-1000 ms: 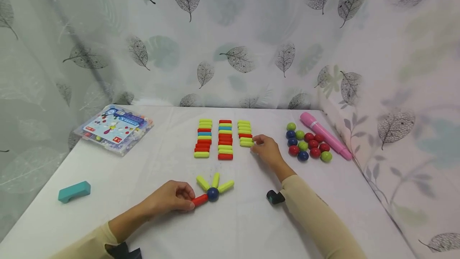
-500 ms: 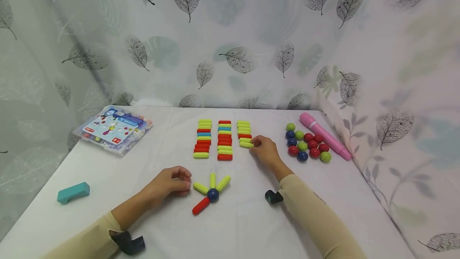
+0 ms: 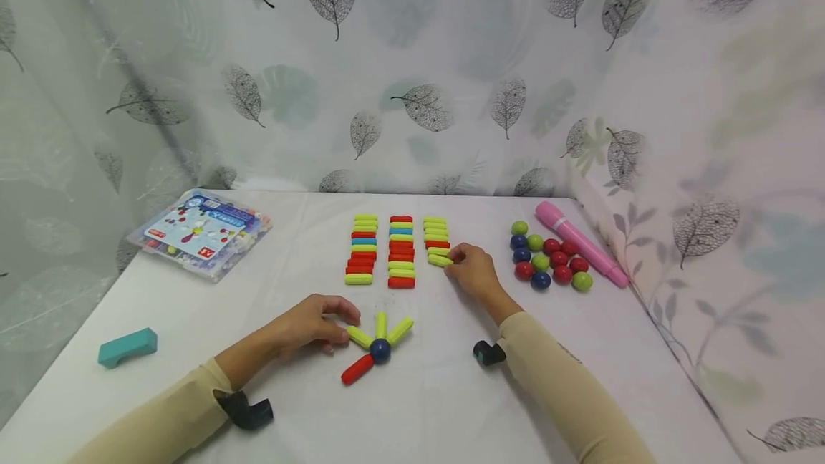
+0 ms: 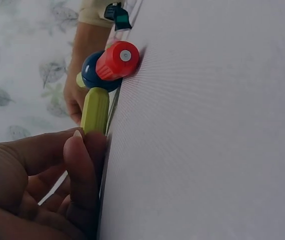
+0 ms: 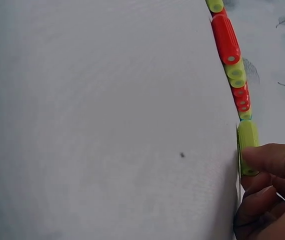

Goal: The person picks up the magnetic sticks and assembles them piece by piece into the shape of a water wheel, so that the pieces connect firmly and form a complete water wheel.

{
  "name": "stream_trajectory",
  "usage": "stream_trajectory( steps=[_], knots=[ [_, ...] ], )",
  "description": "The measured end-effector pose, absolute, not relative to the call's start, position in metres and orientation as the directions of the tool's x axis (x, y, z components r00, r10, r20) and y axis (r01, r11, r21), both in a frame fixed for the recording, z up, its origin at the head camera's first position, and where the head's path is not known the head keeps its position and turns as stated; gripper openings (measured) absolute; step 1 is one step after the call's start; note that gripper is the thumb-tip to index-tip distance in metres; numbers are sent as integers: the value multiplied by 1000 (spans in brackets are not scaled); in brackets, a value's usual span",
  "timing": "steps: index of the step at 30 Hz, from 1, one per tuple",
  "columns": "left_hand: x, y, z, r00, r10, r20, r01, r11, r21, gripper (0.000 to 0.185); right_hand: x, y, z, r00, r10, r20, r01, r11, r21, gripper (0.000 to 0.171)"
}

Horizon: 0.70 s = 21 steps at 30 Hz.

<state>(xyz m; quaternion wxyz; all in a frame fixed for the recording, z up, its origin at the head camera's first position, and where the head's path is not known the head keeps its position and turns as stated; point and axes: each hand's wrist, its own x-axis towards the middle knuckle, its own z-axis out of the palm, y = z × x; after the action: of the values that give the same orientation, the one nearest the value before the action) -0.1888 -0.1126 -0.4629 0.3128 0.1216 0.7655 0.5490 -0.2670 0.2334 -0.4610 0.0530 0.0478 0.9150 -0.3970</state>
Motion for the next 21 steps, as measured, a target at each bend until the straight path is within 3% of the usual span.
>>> stream_trajectory(
  steps=[7, 14, 21],
  knots=[
    [-183, -109, -462, -777, 533, -333, -63, 461, 885, 27, -238, 247, -452, -979, -12, -204, 155, 603, -782, 28],
    [-170, -110, -466, -800, 487, -349, -168, 378, 911, 30, -189, 246, -441, -941, -175, -288, 144, 566, -812, 26],
    [-156, -106, -466, -828, 444, -344, -252, 254, 934, 35, -162, 221, -446, -901, -331, -282, 54, 558, -828, 21]
  ],
)
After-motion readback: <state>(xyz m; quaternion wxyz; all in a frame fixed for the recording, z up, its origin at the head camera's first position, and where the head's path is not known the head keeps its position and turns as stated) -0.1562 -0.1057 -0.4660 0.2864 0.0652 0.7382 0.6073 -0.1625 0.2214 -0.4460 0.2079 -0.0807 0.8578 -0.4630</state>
